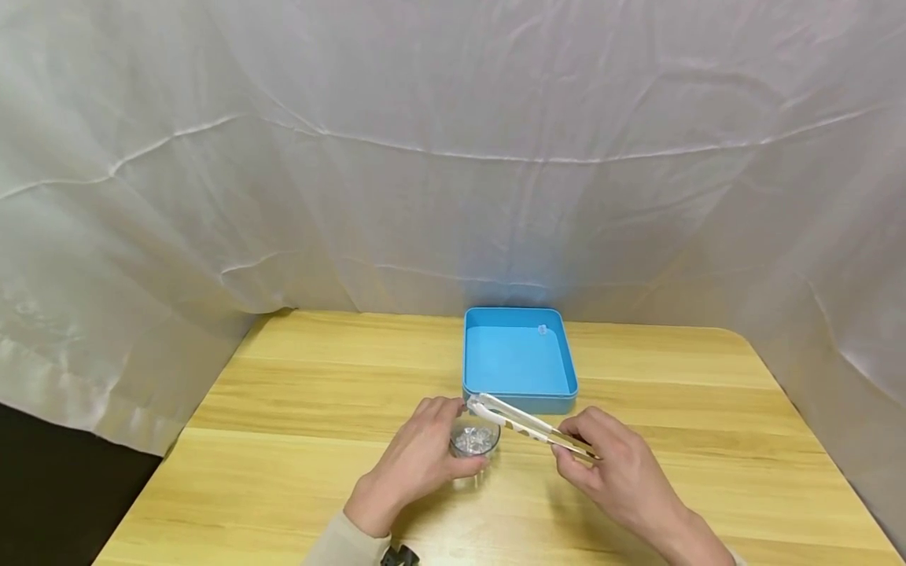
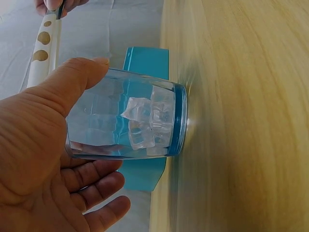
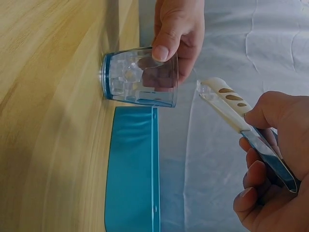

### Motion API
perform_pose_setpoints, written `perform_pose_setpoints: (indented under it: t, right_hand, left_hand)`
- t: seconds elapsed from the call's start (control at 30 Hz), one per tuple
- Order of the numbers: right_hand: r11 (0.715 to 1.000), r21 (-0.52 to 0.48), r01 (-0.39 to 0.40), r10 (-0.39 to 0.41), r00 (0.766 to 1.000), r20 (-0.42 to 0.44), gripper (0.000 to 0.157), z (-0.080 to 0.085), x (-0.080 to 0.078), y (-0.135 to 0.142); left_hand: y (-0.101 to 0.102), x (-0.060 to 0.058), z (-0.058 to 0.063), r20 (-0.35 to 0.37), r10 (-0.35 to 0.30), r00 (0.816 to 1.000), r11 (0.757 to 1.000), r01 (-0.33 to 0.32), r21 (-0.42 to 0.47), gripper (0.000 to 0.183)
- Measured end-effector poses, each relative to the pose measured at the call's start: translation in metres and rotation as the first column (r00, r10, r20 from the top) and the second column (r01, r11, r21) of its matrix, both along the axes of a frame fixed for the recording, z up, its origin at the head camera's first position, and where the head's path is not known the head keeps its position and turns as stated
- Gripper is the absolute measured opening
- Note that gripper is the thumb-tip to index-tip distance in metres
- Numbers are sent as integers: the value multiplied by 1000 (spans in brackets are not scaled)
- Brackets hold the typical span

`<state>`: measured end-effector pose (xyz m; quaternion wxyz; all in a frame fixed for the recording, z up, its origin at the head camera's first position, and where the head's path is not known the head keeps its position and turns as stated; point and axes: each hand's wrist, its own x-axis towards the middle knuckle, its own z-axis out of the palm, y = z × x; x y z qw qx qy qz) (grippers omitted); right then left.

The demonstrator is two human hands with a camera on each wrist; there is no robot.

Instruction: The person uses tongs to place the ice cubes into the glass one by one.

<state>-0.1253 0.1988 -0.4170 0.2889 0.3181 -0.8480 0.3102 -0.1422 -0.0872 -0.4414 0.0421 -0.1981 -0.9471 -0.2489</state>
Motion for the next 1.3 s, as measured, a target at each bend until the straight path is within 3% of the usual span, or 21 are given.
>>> perform_pose_setpoints:
  t: [0.7, 0.93, 1.3]
  right_hand:
    - [999, 3, -38, 38, 999, 26, 21, -5, -2, 0]
    - [1000, 5, -19, 18, 999, 44, 28, -5, -2, -1]
    - [1000, -8, 16, -16, 1000, 23, 28, -9, -7, 1]
  left_hand:
    - [1, 0, 1, -9, 4, 1000, 1000, -4, -10, 80]
    - [0, 0, 2, 0, 3, 1000, 1000, -3, 6, 83]
    - [1, 0, 3, -17, 6, 1000, 1000, -6, -5, 81]
